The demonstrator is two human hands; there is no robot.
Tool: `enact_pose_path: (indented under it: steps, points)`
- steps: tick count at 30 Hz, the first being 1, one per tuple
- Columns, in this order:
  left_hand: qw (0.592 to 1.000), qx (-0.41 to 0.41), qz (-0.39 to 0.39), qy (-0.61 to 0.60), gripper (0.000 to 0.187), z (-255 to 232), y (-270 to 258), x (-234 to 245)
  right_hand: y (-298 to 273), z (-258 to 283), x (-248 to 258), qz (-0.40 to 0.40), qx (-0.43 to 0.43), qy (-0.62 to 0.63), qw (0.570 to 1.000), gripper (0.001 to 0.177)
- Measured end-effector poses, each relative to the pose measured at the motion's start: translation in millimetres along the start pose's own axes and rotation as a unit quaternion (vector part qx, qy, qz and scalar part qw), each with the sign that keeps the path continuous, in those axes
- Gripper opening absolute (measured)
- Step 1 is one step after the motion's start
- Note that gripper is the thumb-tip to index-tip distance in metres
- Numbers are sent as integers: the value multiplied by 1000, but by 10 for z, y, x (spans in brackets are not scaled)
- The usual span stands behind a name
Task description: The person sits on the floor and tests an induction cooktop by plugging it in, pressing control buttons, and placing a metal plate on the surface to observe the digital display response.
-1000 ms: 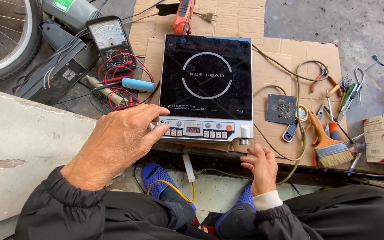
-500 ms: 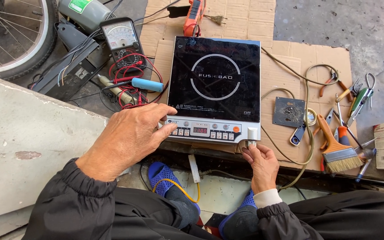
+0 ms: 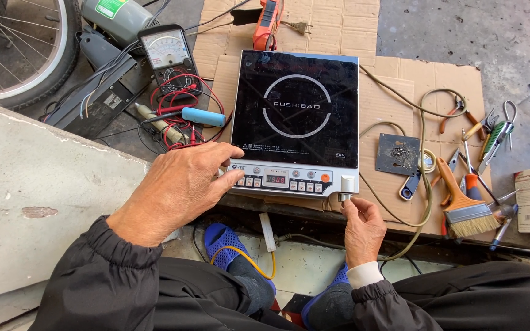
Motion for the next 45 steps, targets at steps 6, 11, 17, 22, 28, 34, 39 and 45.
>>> enact_pose_path:
  steps: [6, 11, 17, 22, 28, 34, 39, 45]
  points:
    - [1000, 2, -1, 1, 35, 2, -4, 0, -23, 34, -13, 3, -68, 55, 996, 25]
    - [1000, 7, 2, -1, 36, 0, -6, 6, -3, -79, -62, 22, -133, 87, 987, 32]
    - [1000, -11, -6, 2, 36, 4, -12, 1, -41, -17, -84, 34, -145, 75, 986, 38]
    - [1000, -12, -5, 7, 37, 27, -3, -21, -11, -62, -122, 37, -129, 59, 989, 42]
    - [1000, -5, -3, 7, 37, 40, 5, -34, 31, -133, -141, 46, -122, 67, 989, 40]
    - [1000, -4, 3, 4, 36, 39, 7, -37, 47, -162, -150, 46, -128, 69, 988, 40]
    - [1000, -1, 2, 2, 37, 37, -8, -31, -9, -59, -130, 49, -135, 59, 988, 41]
    - [1000, 12, 17, -3, 37, 21, -11, -16, -61, 51, -77, 37, -151, 53, 986, 41]
Point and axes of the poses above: each hand's wrist, its own y-axis towards the middle knuckle, its own x-axis out of the back of the hand, z = x × y, the point moved 6 cm from there along y, towards the middle knuckle, and after that the axes turned 14 degrees about -y, right-handed, at the moved point
